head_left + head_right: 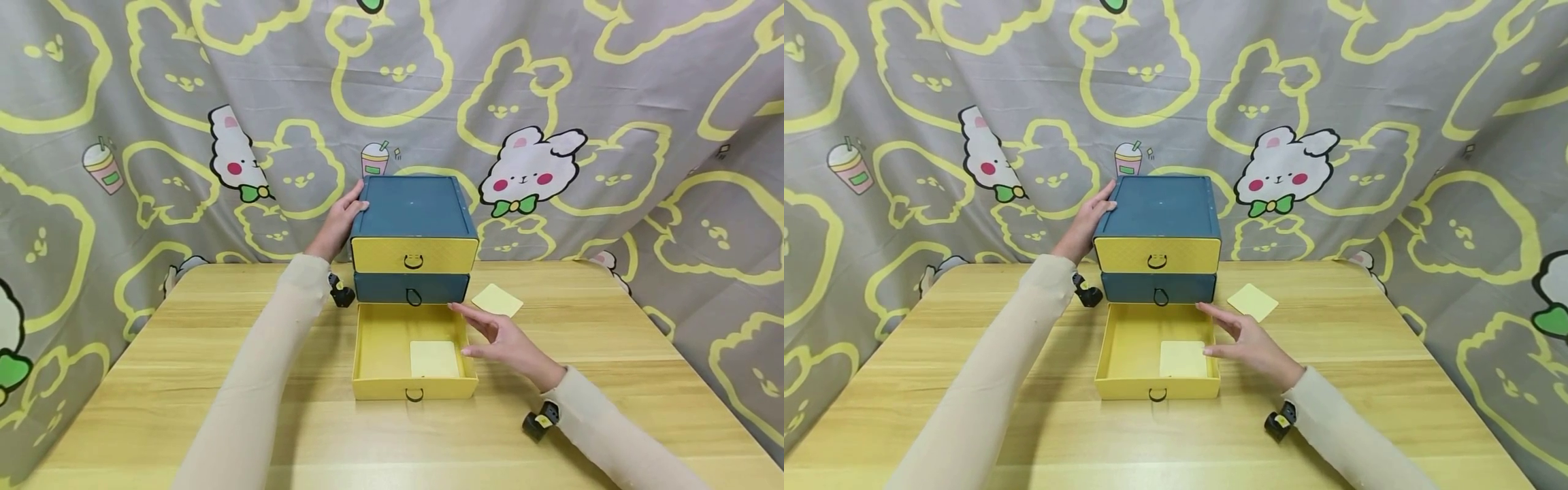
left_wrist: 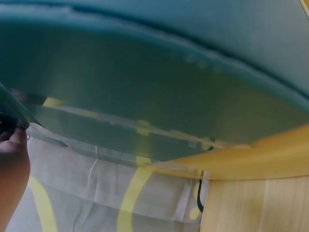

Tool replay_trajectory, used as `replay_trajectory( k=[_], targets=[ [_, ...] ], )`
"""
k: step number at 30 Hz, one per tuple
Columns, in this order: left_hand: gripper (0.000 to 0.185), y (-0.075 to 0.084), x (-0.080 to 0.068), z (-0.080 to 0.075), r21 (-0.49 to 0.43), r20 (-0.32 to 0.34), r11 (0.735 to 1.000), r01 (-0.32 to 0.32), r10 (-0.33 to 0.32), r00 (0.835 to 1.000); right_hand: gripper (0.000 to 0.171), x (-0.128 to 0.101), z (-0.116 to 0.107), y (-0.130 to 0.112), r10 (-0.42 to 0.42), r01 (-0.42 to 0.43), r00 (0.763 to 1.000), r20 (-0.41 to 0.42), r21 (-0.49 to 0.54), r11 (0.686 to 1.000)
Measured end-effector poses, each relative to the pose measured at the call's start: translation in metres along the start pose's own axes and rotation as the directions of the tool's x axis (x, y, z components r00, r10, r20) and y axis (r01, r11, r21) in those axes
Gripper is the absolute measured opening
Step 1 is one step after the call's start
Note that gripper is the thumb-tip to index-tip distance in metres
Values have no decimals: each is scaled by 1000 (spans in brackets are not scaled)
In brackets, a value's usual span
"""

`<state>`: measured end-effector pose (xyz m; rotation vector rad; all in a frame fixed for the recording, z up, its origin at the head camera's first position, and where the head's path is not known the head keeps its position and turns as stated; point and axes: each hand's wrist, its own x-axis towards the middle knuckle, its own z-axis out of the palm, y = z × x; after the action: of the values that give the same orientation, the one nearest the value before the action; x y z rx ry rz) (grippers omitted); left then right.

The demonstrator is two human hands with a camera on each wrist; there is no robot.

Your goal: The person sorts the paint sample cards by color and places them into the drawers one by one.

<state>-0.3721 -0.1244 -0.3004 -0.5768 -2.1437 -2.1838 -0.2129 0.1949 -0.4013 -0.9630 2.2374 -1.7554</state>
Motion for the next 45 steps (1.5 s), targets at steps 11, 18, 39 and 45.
replay_trajectory(
  k=[11, 18, 39, 45],
  targets=[
    [64, 2, -1, 2, -7, -13, 1000, 1, -1, 1000, 53, -13, -39, 7, 4, -15, 989, -150, -75, 997],
    [64, -1, -1, 1, -16, -1, 1000, 1, -1, 1000, 64, -10, -61, 26, 240, -281, 911, -334, -79, 956],
    [65, 19, -12, 6, -28, 38, 999, 33, -32, 999, 103, -8, -79, 52, 511, -591, 776, -370, -141, 794],
    [66, 23, -15, 7, -46, 35, 998, 49, -47, 998, 103, -6, -74, 58, 502, -613, 761, -411, -199, 765]
  ],
)
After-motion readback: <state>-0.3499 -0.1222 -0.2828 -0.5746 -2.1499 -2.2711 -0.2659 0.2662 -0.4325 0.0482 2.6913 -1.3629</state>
